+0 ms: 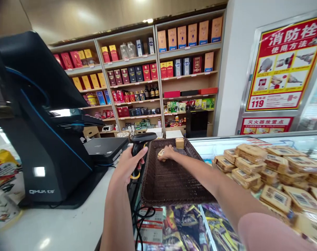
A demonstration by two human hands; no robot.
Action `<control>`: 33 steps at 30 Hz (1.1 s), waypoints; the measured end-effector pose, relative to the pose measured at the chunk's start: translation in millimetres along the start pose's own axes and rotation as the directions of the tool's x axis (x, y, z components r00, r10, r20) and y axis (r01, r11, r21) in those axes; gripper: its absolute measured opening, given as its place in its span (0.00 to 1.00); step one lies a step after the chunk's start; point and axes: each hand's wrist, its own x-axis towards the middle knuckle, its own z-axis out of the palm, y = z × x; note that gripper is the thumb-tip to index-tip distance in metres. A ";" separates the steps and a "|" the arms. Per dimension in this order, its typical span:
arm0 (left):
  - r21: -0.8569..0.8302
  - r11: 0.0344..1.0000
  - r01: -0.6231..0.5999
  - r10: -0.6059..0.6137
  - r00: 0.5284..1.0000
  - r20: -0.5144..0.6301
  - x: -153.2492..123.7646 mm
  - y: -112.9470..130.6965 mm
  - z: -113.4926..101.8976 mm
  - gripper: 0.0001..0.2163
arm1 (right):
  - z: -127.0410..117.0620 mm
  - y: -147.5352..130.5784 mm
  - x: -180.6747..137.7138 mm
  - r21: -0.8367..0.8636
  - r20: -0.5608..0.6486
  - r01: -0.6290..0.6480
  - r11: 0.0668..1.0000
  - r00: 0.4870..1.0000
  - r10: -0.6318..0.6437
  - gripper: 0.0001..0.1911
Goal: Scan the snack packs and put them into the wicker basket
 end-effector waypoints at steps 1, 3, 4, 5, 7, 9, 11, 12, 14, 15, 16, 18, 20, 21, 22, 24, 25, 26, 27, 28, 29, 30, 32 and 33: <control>0.016 1.000 -0.002 0.002 1.000 0.009 0.0 1.3 2.3 0.16 | -6.7 2.8 -11.8 0.009 0.019 0.026 1.000 0.999 -0.026 0.46; 0.045 0.999 -0.015 0.013 0.999 0.030 -0.1 4.7 7.4 0.16 | -24.6 11.5 -40.1 0.040 0.033 0.086 0.995 0.996 -0.088 0.45; 0.053 0.998 -0.025 0.023 0.999 0.043 -0.4 6.8 10.2 0.17 | -35.6 17.4 -56.6 0.056 0.025 0.112 0.992 0.993 -0.114 0.44; 0.059 0.998 -0.034 0.031 0.998 0.059 -1.1 9.2 13.3 0.17 | -47.6 24.3 -74.5 0.077 0.000 0.134 0.988 0.991 -0.134 0.43; 0.063 0.997 -0.045 0.038 0.994 0.107 -4.0 14.6 20.5 0.18 | -72.3 41.6 -114.1 0.125 -0.091 0.156 0.980 0.985 -0.145 0.42; 0.058 0.997 -0.052 0.042 0.985 0.165 -9.2 20.9 29.7 0.19 | -93.8 62.7 -156.3 0.225 -0.283 0.195 0.955 0.951 -0.127 0.42; 0.038 0.998 -0.056 0.045 0.970 0.240 -16.4 27.9 41.8 0.19 | -108.5 85.9 -198.0 0.296 -0.424 0.149 0.943 0.905 -0.010 0.44; 0.023 0.998 -0.056 0.046 0.955 0.292 -20.7 31.4 49.1 0.19 | -112.9 97.4 -217.5 0.318 -0.474 0.123 0.940 0.879 0.045 0.44; 0.001 0.998 -0.058 0.052 0.903 0.426 -30.3 38.3 65.7 0.19 | -116.7 119.5 -252.7 0.338 -0.551 0.103 0.936 0.827 0.108 0.44; -0.002 0.998 -0.061 0.054 0.867 0.496 -35.4 41.3 74.8 0.19 | -116.9 129.6 -268.0 0.334 -0.585 0.110 0.936 0.803 0.115 0.44; 0.005 0.998 -0.066 0.052 0.826 0.561 -40.4 43.6 84.3 0.19 | -116.4 138.9 -281.8 0.323 -0.614 0.122 0.939 0.782 0.109 0.43; 0.041 0.996 -0.084 0.037 0.757 0.653 -49.8 45.9 102.9 0.19 | -114.8 154.8 -305.4 0.281 -0.651 0.137 0.950 0.754 0.085 0.43; 0.083 0.990 -0.115 0.024 0.711 0.703 -57.0 44.9 119.9 0.19 | -113.7 167.0 -324.3 0.231 -0.657 0.129 0.964 0.752 0.057 0.42; 0.096 0.986 -0.136 0.025 0.693 0.721 -59.6 43.4 127.2 0.19 | -113.3 171.7 -332.0 0.212 -0.652 0.122 0.970 0.757 0.048 0.42; 0.102 0.982 -0.157 0.032 0.677 0.736 -61.5 41.6 133.5 0.19 | -113.1 175.7 -338.5 0.200 -0.644 0.115 0.973 0.764 0.042 0.41; 0.102 0.976 -0.193 0.048 0.646 0.762 -63.7 37.7 143.2 0.19 | -112.8 181.9 -348.4 0.189 -0.627 0.107 0.976 0.778 0.036 0.41; 0.101 0.973 -0.208 0.055 0.633 0.772 -64.3 36.0 146.5 0.18 | -112.6 184.1 -351.7 0.186 -0.618 0.103 0.977 0.785 0.035 0.41; 0.102 0.970 -0.221 0.060 0.621 0.782 -64.7 34.5 149.0 0.18 | -112.3 185.6 -354.2 0.182 -0.610 0.097 0.978 0.791 0.035 0.41; 0.103 0.967 -0.234 0.064 0.610 0.790 -64.9 33.2 150.8 0.17 | -111.8 186.5 -355.8 0.179 -0.604 0.090 0.980 0.796 0.037 0.42; 0.105 0.964 -0.244 0.066 0.604 0.794 -65.2 32.1 152.1 0.16 | -111.1 186.7 -356.9 0.176 -0.602 0.082 0.981 0.797 0.041 0.43; 0.107 0.962 -0.250 0.067 0.599 0.798 -65.4 31.1 153.0 0.16 | -110.1 186.3 -357.5 0.175 -0.604 0.074 0.982 0.796 0.047 0.43; 0.109 0.961 -0.253 0.066 0.597 0.800 -65.5 30.3 153.5 0.15 | -109.0 185.5 -357.8 0.176 -0.607 0.065 0.982 0.793 0.056 0.44; 0.108 0.963 -0.247 0.063 0.598 0.799 -65.6 29.2 154.1 0.15 | -106.4 184.5 -358.0 0.194 -0.608 0.036 0.980 0.789 0.091 0.44; 0.109 0.965 -0.240 0.059 0.599 0.799 -65.4 29.0 154.0 0.16 | -105.1 185.7 -358.3 0.213 -0.604 0.015 0.977 0.788 0.120 0.44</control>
